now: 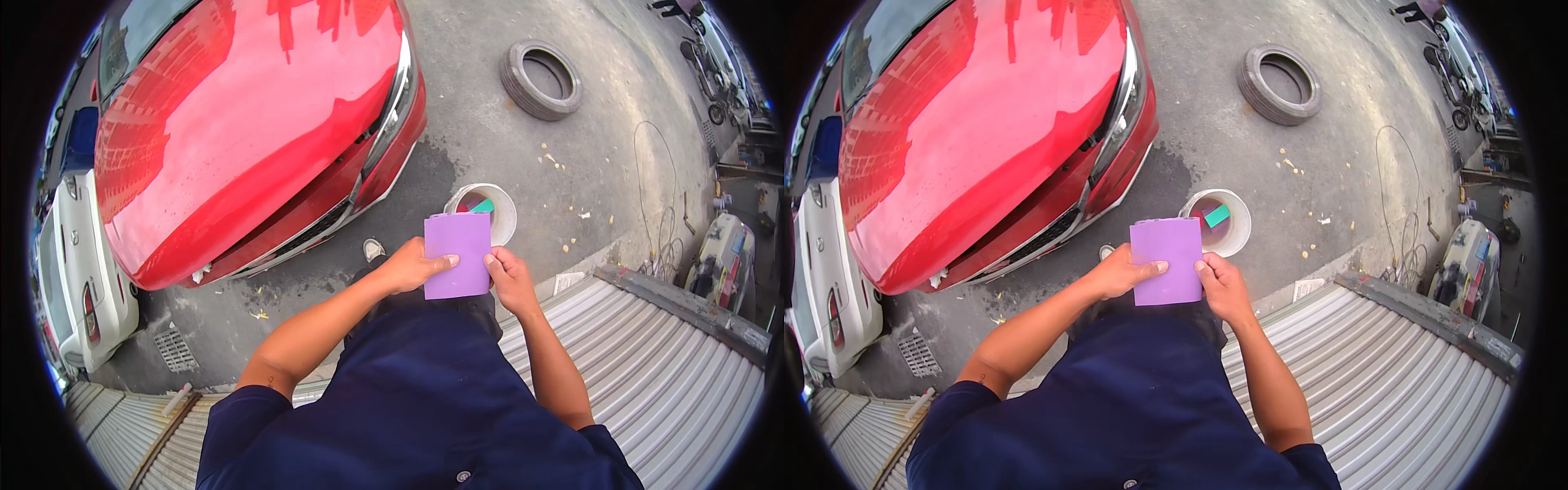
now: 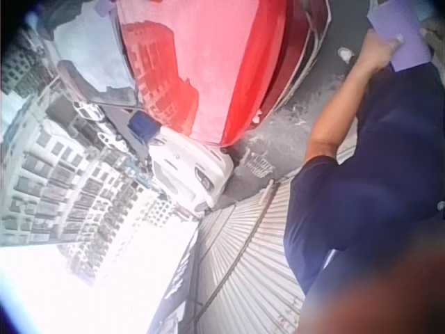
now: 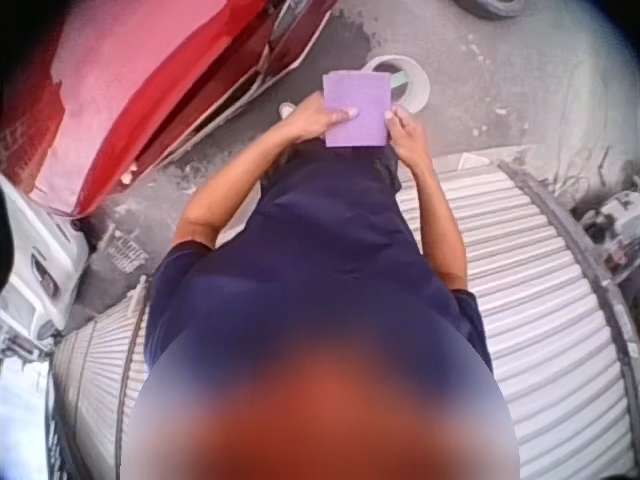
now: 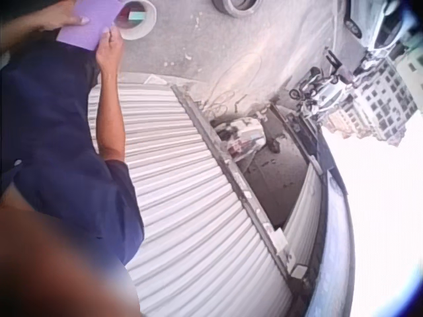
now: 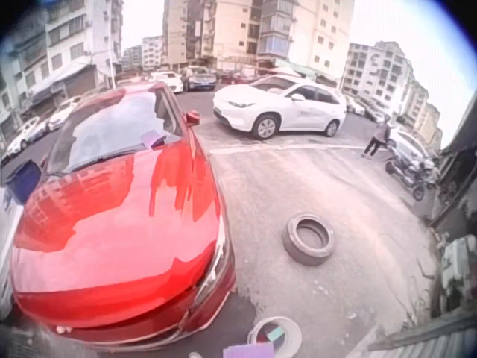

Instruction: The person wets a purple sanding block in a bucket of water and then sands the hood of a red car. They repeatedly rub the sanding block over the hood surface while occasionally dipping it back into the water.

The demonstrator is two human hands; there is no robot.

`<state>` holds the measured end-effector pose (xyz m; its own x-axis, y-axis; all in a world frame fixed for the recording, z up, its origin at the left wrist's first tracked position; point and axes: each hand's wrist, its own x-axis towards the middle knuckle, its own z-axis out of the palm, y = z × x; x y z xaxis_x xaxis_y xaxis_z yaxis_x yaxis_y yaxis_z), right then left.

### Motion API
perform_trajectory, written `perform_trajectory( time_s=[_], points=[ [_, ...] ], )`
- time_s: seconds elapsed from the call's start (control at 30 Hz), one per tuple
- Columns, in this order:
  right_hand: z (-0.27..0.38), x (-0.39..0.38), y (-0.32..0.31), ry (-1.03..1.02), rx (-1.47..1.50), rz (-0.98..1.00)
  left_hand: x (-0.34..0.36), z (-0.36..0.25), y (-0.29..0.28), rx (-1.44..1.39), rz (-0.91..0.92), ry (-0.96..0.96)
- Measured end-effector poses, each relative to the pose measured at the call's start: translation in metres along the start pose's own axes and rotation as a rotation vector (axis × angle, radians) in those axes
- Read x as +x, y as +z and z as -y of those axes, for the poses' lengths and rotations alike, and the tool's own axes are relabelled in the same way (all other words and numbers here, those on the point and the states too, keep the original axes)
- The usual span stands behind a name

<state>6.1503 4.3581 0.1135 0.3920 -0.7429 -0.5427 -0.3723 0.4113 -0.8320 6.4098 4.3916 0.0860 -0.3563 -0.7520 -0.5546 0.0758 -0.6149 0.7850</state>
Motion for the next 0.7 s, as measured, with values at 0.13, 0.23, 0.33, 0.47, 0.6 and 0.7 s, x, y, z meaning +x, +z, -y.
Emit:
perform_trajectory(
  time_s=[0.13,0.23,0.33,0.47,0.6,0.7],
  points=[
    [-0.098,-0.025,-0.023,0.162,0.39,-0.067,0.046,0.039,0.056,-0.37,0.177,-0.255],
    [-0.179,-0.02,-0.041,0.218,0.573,-0.05,0.083,0.092,0.094,-0.457,0.045,-0.579],
    [-0.263,0.016,-0.069,0.342,0.561,0.056,0.131,0.157,0.114,-0.378,-0.121,-0.629],
    [-0.38,0.109,-0.106,0.61,0.624,-0.219,0.213,0.244,0.103,-0.309,-0.296,-0.685],
    [-0.496,0.239,-0.126,0.446,0.469,-0.489,0.321,0.311,0.068,-0.181,-0.291,-0.628],
    [-0.577,0.337,-0.127,0.477,0.257,-0.703,0.401,0.353,0.043,-0.188,-0.28,-0.577]
  ],
)
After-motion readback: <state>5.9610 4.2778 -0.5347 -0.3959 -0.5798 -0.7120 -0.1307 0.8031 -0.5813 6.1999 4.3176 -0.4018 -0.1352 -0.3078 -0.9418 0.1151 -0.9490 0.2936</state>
